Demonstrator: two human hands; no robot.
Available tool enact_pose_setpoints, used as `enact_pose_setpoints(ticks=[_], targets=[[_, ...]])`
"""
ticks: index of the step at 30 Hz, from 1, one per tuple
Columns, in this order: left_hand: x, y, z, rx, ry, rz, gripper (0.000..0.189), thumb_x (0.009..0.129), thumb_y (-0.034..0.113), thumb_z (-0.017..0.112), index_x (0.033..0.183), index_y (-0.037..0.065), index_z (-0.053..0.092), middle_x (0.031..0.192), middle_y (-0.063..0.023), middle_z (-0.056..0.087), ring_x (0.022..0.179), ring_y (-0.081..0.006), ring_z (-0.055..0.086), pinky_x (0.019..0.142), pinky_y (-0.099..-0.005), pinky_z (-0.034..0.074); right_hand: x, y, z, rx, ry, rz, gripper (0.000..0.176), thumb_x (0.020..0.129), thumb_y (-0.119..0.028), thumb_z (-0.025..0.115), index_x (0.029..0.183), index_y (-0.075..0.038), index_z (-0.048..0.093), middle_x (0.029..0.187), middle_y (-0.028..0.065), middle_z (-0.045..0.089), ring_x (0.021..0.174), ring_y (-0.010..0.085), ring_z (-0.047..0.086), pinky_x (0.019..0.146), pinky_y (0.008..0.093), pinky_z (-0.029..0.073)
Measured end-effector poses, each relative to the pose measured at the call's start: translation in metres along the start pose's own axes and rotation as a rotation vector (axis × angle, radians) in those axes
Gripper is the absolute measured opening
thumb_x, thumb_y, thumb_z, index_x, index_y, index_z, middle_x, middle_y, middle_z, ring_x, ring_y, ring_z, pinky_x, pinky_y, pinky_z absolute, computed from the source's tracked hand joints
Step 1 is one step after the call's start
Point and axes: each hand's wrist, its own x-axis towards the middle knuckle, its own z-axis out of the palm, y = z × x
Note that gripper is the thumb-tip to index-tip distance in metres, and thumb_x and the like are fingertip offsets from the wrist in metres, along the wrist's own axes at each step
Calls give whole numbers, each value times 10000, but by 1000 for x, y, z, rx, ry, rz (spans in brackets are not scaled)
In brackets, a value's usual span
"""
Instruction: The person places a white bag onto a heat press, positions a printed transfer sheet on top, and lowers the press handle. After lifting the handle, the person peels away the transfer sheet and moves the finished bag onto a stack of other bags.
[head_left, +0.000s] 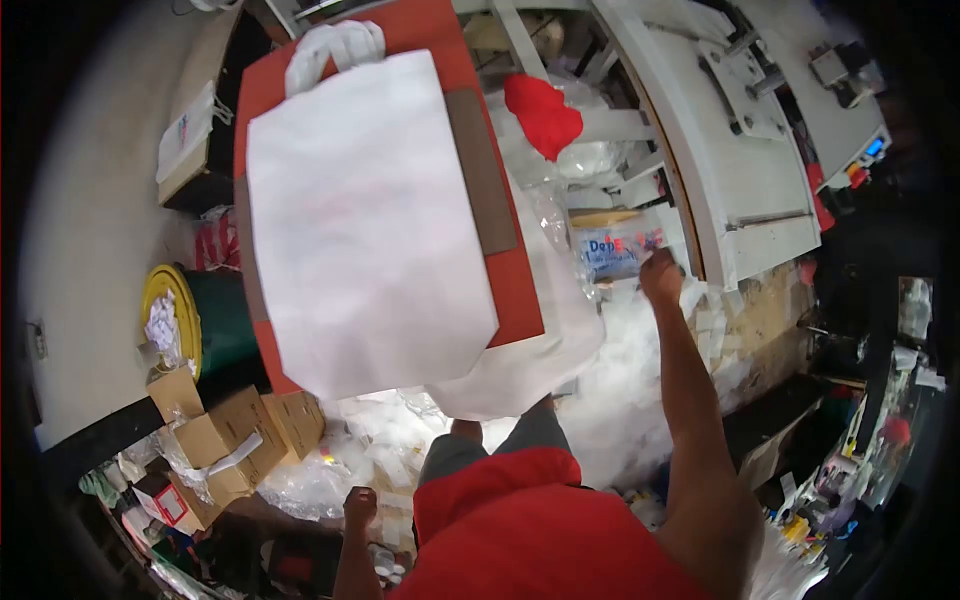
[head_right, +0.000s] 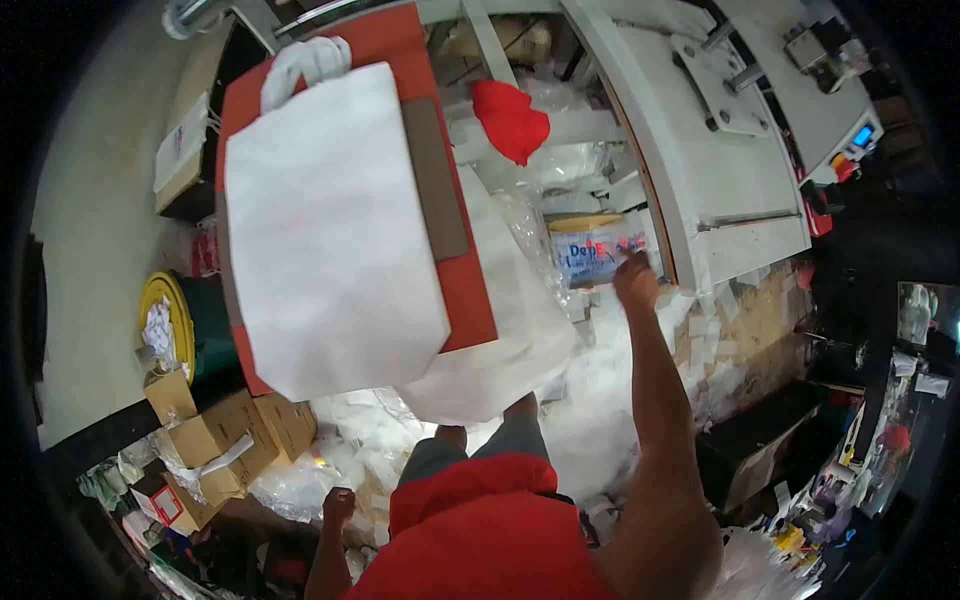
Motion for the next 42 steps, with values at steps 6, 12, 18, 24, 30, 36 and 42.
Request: enact_pose_setpoints(ticks=[6, 12, 18, 24, 30, 36, 42], targets=[[56, 20, -86, -78, 460, 234, 159, 860, 169, 595, 876, 24, 659, 903, -204, 674, 876, -385, 654, 781, -440, 522, -92, -192, -248, 257, -1025, -557, 191, 766, -79, 607, 893, -92, 749, 892, 151, 662, 863, 317, 655, 780, 405, 525], [77, 131, -213, -420, 664, 355, 144, 931, 163, 580, 980, 43, 641, 937, -176, 677, 833, -320, 680, 710, -402, 530, -68, -303, -336, 801, -743, -552, 174, 850, 8, 604, 993, -39, 692, 847, 47, 646, 770, 110, 645, 671, 248, 504], [87, 222, -259, -632, 761, 636, 152, 932, 43, 580, 1078, 17, 614, 976, -119, 655, 856, -204, 659, 720, -311, 559, -18, -381, -201, 1213, -266, -149, 231, 871, -58, 639, 1085, 26, 657, 891, 53, 685, 742, 99, 641, 651, 244, 500], [94, 315, -263, -526, 822, 867, 220, 851, 43, 621, 1070, 24, 625, 1019, -161, 632, 963, -298, 637, 828, -375, 526, 17, -411, -145, 1021, -122, -91, 318, 838, -117, 660, 1126, 16, 650, 914, 122, 681, 789, 191, 647, 733, 309, 507], [93, 360, -258, -322, 817, 1016, 330, 830, 61, 589, 1159, 42, 566, 1183, -207, 536, 1108, -407, 526, 926, -459, 467, -16, -396, -154, 586, 354, -460, 395, 821, -151, 666, 1184, -17, 589, 1133, 168, 582, 1056, 352, 539, 940, 448, 422], [86, 385, -242, -144, 834, 1036, 405, 795, 56, 597, 1195, 19, 550, 1258, -198, 498, 1140, -406, 505, 954, -468, 454, -62, -381, -135, 380, 192, -655, 410, 834, -219, 645, 1191, -27, 585, 1265, 152, 511, 1184, 346, 461, 996, 486, 382], [107, 378, -228, -42, 909, 1030, 442, 764, 64, 607, 1200, 7, 557, 1256, -186, 512, 1143, -392, 514, 957, -468, 456, -65, -380, -130, 380, 151, -626, 418, 848, -244, 624, 1199, -21, 590, 1304, 144, 493, 1244, 346, 425, 1039, 487, 357]])
